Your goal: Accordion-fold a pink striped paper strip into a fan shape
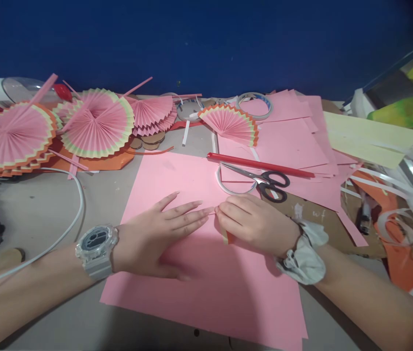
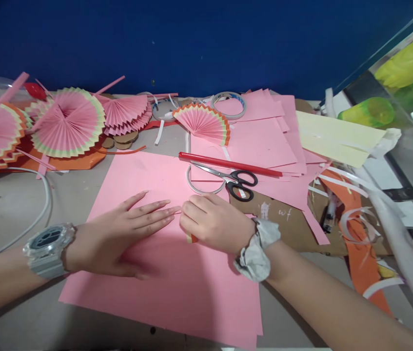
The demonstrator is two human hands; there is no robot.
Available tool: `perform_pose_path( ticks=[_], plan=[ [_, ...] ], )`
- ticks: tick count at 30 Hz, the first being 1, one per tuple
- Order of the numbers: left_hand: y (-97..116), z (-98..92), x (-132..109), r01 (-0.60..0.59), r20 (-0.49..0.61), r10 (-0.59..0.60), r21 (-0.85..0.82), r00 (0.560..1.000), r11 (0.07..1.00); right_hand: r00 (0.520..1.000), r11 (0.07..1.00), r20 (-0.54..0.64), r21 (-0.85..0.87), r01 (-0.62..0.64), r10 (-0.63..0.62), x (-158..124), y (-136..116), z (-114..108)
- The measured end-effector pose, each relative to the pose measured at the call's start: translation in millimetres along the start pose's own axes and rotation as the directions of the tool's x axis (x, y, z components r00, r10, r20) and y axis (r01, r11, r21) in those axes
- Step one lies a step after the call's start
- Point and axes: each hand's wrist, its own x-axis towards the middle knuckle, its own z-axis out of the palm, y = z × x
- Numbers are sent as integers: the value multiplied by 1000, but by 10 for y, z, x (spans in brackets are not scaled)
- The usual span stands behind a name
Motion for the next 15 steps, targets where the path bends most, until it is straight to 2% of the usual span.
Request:
perform_pose_path(
  ticks=[4,8,12,15],
  plan=[
    [-11,12,6,0,-16,0,-36,1000,999,989,990,58,-57,-132,136,-97,-179,-63],
    [-16,26,-4,-7,-22,6,-53,1000,999,933,954,208,-127,-272,294,-190,-338,-123],
    [-17,34,-15,-13,-31,11,-68,999,998,875,912,263,-174,-371,406,-172,-410,-141],
    [-13,36,-15,-22,-43,19,-68,999,997,853,897,280,-172,-406,440,-132,-426,-145]
  ],
)
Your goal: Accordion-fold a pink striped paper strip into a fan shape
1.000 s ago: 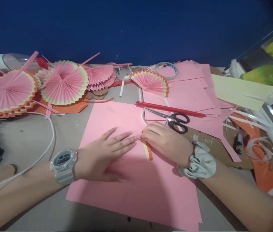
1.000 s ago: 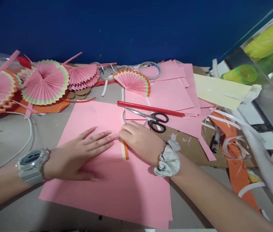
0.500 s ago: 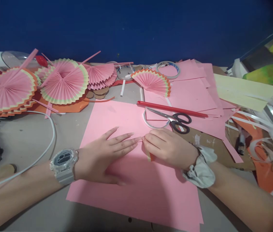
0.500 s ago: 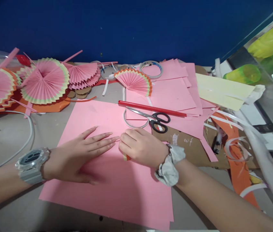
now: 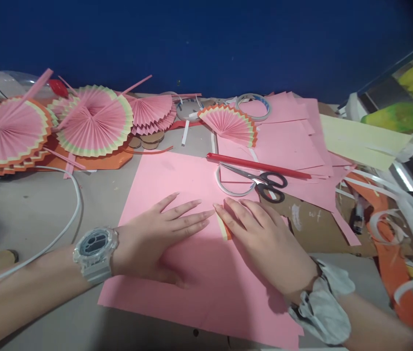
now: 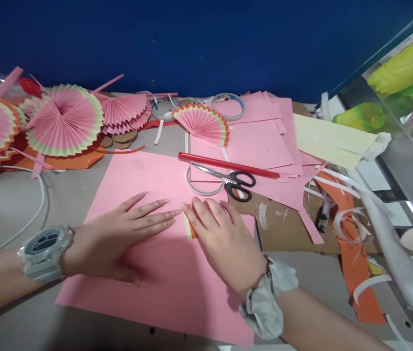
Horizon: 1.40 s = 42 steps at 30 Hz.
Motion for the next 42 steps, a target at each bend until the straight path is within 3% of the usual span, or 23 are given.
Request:
perform_pose_path(
  ticks=[7,12,20,27,42],
  plan=[
    [-4,16,2,2,5,-3,24,1000,1000,997,983,51,173,-67,59,0,50,-11],
    [-24,29,2,-11,-8,11,7,1000,1000,998,954,23,294,-62,58,-6,147,-8],
    [-12,-17,8,-1,21,1,9,1000,1000,999,981,21,190,-41,38,-26,38,-19],
    [10,-38,-20,16,51,-19,61,998,998,995,997,-86,-61,44,-50,-12,-111,-79],
    [81,65,-726,224,-65,-215,214,974,951,998,994,-38,-102,42,-46,-10,-146,-55]
  ],
)
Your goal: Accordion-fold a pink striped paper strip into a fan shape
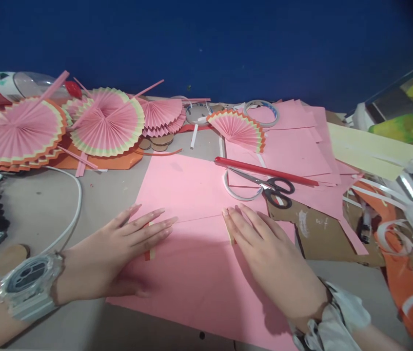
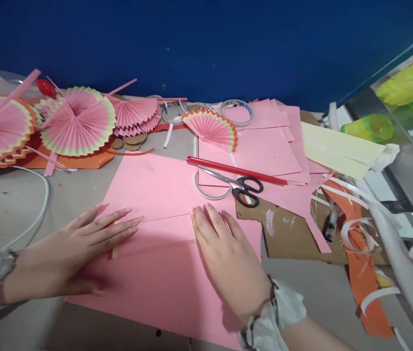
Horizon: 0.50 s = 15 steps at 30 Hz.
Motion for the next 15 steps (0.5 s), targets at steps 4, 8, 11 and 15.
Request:
perform_pose_path(
  ticks=[4,8,11,15],
  plan=[
    [19,38,-144,87,-8,-87,-13,996,996,1000,1000,11,-10,8,-8,-14,6,-10],
    [40,57,-277,157,1,-157,-45,988,987,1000,1000,4,-24,10,-9,-26,0,-24],
    [36,12,-312,158,13,-157,-125,987,980,1000,999,4,-30,10,-10,-25,-12,-32],
    [26,-92,-161,395,-119,-446,-303,887,867,1000,1000,10,-23,2,-2,-1,-33,-35]
  ],
)
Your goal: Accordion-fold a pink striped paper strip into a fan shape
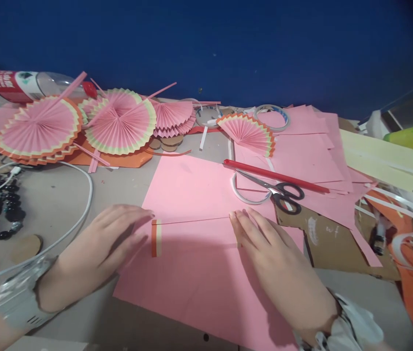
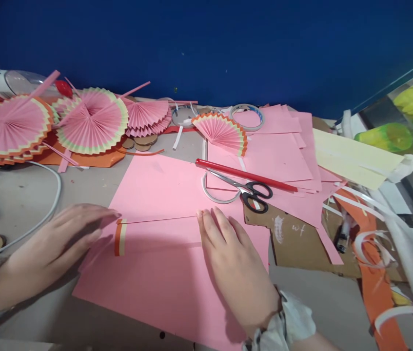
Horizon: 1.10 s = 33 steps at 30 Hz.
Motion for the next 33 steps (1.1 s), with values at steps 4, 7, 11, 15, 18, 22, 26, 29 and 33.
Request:
perform_pose_path(
  ticks=[4,7,11,15,18,22,26,29,33],
  plan=[
    [90,22,233,113,-25,-114,-50,993,992,1000,1000,1,10,-24,24,13,-24,14],
    [103,48,319,139,3,-139,-58,990,989,999,998,-2,47,-38,38,11,-15,19],
    [98,18,342,153,38,-150,-96,988,984,997,977,-20,202,-73,79,96,75,10],
    [111,-21,367,122,48,-117,-118,992,985,987,897,-13,419,-140,160,311,194,60],
    [114,-18,374,98,51,-92,-129,994,987,990,839,-11,533,-111,137,462,230,105],
    [113,-4,366,49,31,-46,-96,998,994,996,760,34,644,-82,79,566,218,104],
    [158,15,406,7,41,-5,-65,999,998,996,725,63,683,-86,59,600,200,92],
    [213,53,469,-25,88,33,-96,996,995,998,705,66,707,-58,15,612,209,72],
    [257,89,537,-40,127,51,-81,991,996,987,684,160,721,-110,-10,600,261,36]
  ],
)
